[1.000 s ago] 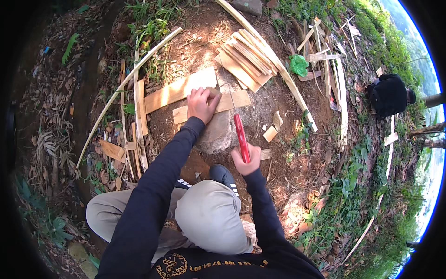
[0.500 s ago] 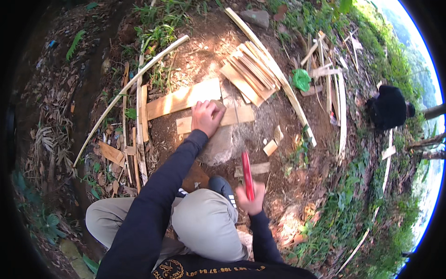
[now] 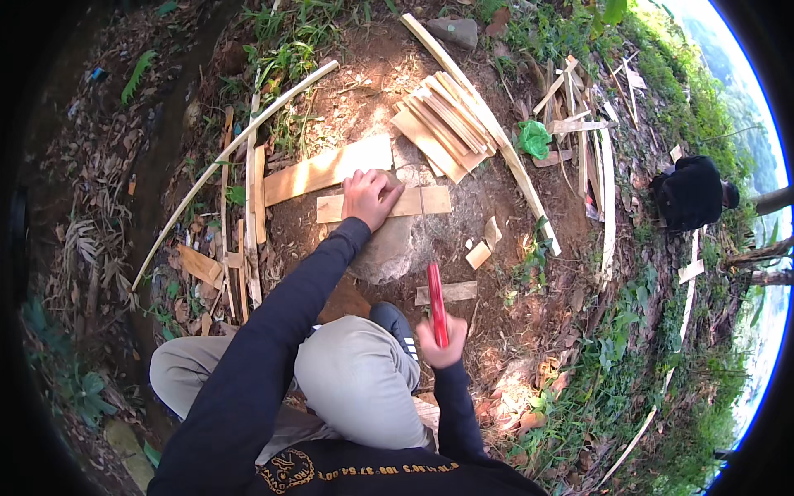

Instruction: The person uses a hand saw to cut a piece of wood into smaller sections while sitting on the ground. After cutting, the person arranges the cut pieces into a small stack.

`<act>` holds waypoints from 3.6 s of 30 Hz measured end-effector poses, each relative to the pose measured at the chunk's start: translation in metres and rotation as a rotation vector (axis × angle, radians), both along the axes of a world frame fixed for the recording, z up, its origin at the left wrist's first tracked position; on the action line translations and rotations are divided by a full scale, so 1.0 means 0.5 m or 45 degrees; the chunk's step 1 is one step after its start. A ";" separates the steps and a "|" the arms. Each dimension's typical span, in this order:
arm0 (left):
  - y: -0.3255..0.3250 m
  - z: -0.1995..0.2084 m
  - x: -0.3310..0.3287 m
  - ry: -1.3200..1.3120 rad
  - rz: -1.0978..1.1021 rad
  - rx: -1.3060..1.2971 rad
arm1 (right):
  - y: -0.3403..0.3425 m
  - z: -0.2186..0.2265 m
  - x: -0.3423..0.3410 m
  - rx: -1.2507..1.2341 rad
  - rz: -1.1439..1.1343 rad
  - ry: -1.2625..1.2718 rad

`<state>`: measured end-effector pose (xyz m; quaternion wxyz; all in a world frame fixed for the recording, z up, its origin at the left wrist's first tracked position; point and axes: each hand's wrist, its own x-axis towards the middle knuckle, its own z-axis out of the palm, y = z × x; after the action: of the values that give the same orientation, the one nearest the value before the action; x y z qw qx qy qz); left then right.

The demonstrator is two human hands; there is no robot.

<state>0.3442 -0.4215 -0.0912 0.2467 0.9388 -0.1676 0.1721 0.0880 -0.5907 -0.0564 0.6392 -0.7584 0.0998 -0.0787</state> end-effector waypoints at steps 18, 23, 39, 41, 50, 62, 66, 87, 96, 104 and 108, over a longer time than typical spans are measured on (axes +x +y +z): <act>-0.004 0.003 0.015 0.016 -0.019 -0.064 | 0.027 0.003 0.065 0.008 -0.042 0.038; 0.003 0.018 0.019 0.021 -0.027 -0.037 | 0.030 0.006 0.060 -0.019 -0.044 -0.033; -0.006 -0.002 0.004 -0.020 -0.033 -0.030 | 0.028 0.003 -0.056 -0.045 -0.048 -0.047; -0.014 -0.003 0.009 -0.026 -0.067 -0.043 | 0.027 -0.024 0.049 -0.094 -0.055 -0.112; -0.013 -0.010 0.009 -0.008 -0.058 -0.028 | 0.019 0.017 0.016 -0.087 -0.032 -0.116; -0.011 -0.007 0.024 0.090 -0.022 -0.035 | 0.022 -0.010 0.078 -0.056 -0.033 -0.109; -0.010 -0.003 0.004 -0.033 -0.056 -0.015 | -0.003 0.036 -0.096 0.006 0.031 0.006; -0.012 -0.008 0.023 0.034 -0.044 0.029 | 0.022 0.041 0.065 -0.122 -0.032 -0.206; -0.019 -0.006 0.011 0.047 -0.060 0.034 | 0.033 0.024 0.044 -0.052 -0.131 -0.123; -0.023 0.004 0.011 0.038 -0.050 0.000 | 0.037 0.040 -0.085 -0.074 -0.106 -0.099; -0.011 -0.023 0.016 0.016 -0.052 0.011 | 0.038 -0.072 -0.008 -0.043 -0.024 -0.077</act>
<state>0.3523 -0.4269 -0.1027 0.2470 0.9374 -0.1858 0.1604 0.0842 -0.5716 -0.0923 0.6284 -0.7654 0.0862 -0.1091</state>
